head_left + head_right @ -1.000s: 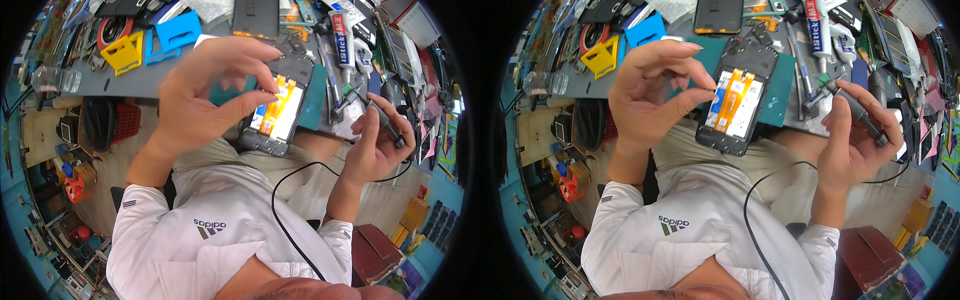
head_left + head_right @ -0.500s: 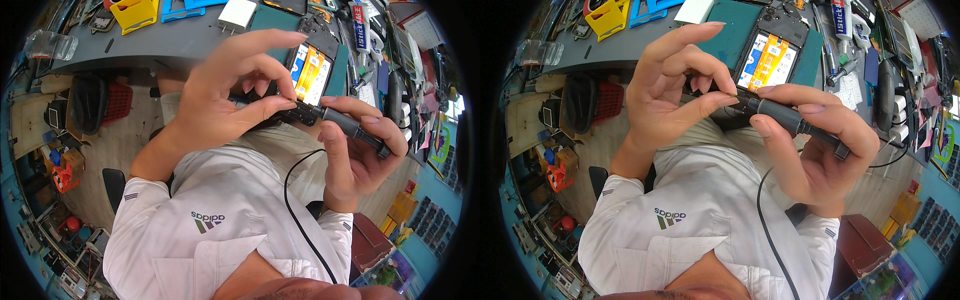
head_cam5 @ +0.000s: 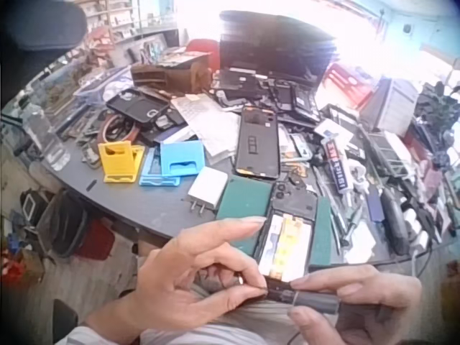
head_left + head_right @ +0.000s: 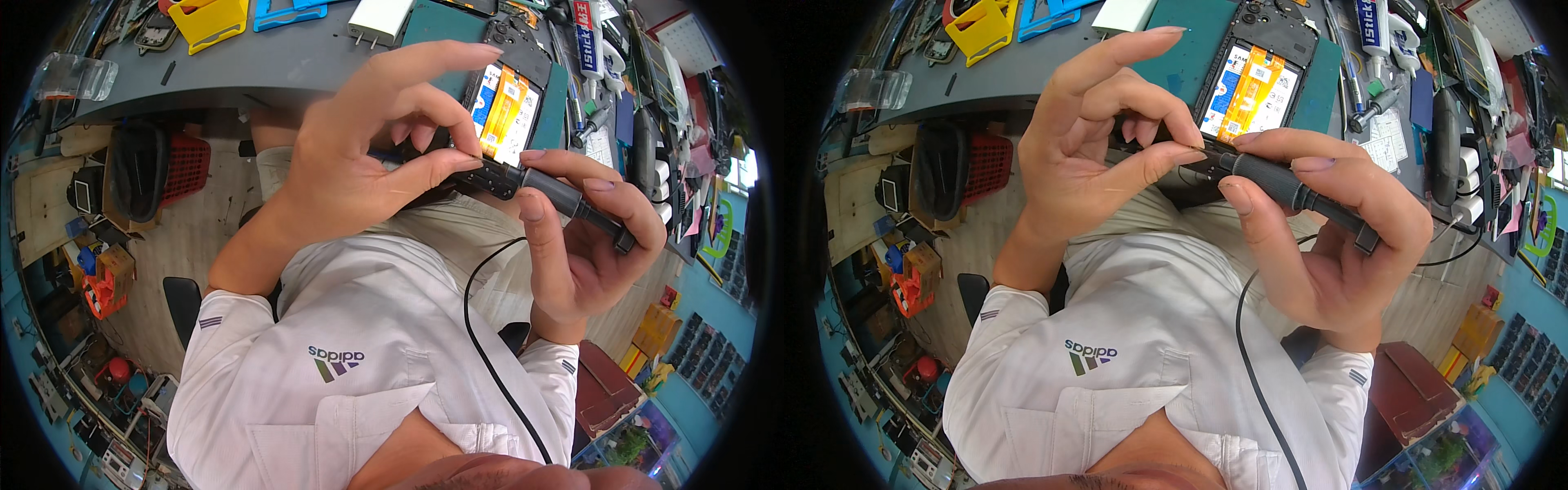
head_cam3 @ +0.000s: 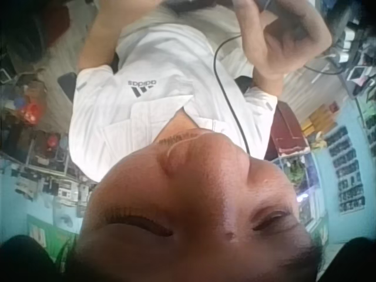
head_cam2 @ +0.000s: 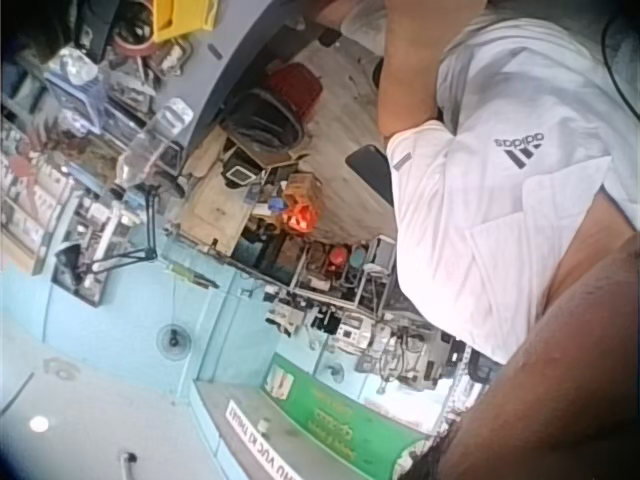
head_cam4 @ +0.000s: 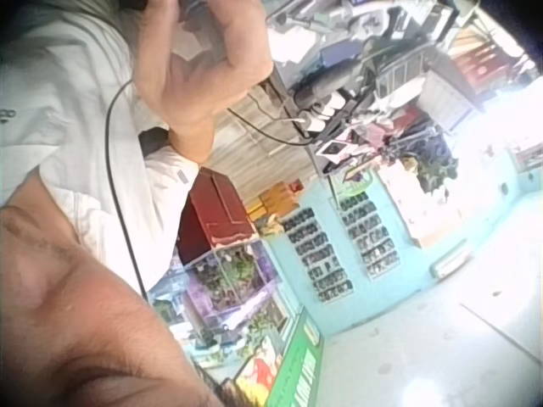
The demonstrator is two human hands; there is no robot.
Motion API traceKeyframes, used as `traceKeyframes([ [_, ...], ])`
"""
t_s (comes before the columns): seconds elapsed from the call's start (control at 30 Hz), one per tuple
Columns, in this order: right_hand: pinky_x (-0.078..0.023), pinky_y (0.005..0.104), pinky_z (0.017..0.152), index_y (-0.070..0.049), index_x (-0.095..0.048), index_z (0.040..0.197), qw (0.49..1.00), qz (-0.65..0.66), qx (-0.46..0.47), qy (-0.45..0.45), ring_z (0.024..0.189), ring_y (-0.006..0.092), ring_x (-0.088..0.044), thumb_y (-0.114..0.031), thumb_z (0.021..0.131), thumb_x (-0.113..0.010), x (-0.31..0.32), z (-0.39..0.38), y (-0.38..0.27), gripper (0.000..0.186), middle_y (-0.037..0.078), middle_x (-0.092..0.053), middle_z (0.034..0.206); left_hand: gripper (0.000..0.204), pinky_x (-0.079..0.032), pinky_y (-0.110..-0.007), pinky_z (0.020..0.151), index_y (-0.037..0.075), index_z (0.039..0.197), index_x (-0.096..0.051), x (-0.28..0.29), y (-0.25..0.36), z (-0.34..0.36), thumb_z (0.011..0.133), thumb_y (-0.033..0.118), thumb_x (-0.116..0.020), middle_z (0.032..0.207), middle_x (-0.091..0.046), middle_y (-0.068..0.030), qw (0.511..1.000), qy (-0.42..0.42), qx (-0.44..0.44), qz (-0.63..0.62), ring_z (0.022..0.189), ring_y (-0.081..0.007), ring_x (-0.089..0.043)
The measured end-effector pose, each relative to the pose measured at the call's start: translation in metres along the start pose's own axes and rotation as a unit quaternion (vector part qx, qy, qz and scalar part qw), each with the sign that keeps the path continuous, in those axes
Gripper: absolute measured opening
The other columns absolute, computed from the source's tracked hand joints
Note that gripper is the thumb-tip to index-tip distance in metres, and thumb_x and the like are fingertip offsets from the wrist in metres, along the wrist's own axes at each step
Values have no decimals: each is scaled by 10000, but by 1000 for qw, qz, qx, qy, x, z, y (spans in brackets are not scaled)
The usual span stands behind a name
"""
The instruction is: The person uses a screwdriver to remove screws from the back of a disassembled smartphone. They then pick up the phone's back cover, align it with the device, and press it into place to close the unit.
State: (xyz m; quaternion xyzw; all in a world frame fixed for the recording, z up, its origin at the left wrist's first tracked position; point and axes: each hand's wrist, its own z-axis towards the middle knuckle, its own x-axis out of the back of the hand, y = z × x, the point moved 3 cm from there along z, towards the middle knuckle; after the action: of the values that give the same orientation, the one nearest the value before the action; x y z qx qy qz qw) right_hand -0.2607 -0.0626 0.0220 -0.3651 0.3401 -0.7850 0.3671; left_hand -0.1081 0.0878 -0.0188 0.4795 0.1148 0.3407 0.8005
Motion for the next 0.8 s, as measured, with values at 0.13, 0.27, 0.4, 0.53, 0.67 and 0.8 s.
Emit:
traceKeyframes([
  [0.13,-618,399,899,-45,-408,1269,999,-36,24,0,1027,349,-740,120,895,-762,-1,2,-1,541,307,-669,1161,748,-410,-223,708,-33,1502,-479,0,-2,-1,836,-84,-815,950,-763,-78,1000,-6,-11,28,795,-62,-555],
  [0.27,-621,357,845,-26,-436,1255,991,-130,25,-20,956,316,-758,127,851,-813,0,3,-9,573,247,-672,1116,721,-412,-220,683,-19,1484,-513,-3,1,-2,833,-85,-816,932,-774,-65,999,4,-19,47,773,-55,-568],
  [0.4,-605,302,802,-21,-472,1238,980,-200,2,-5,936,268,-759,122,828,-842,-1,-2,-15,570,210,-684,1108,712,-411,-219,661,-12,1471,-533,-4,0,-3,827,-79,-828,920,-781,-59,997,14,-35,65,750,-53,-575],
  [0.53,-592,295,795,-15,-490,1230,982,-180,24,-49,946,254,-753,126,823,-845,-6,11,-18,558,209,-706,1094,732,-413,-218,667,-6,1474,-532,-4,0,-6,816,-72,-845,931,-785,-60,997,28,-9,70,753,-52,-573],
  [0.67,-587,313,831,-6,-489,1232,984,-169,20,-62,971,257,-748,127,825,-842,-7,15,-16,555,218,-717,1085,709,-413,-224,673,-40,1470,-520,-1,0,-12,818,-96,-792,950,-791,-78,998,28,7,61,740,-62,-545],
  [0.8,-582,318,862,8,-500,1234,982,-177,-33,-48,994,247,-742,127,828,-840,-9,13,-13,542,203,-712,1092,673,-418,-242,669,-99,1475,-491,5,-1,-22,819,-52,-636,996,-801,-119,999,32,20,33,714,-79,-525],
])
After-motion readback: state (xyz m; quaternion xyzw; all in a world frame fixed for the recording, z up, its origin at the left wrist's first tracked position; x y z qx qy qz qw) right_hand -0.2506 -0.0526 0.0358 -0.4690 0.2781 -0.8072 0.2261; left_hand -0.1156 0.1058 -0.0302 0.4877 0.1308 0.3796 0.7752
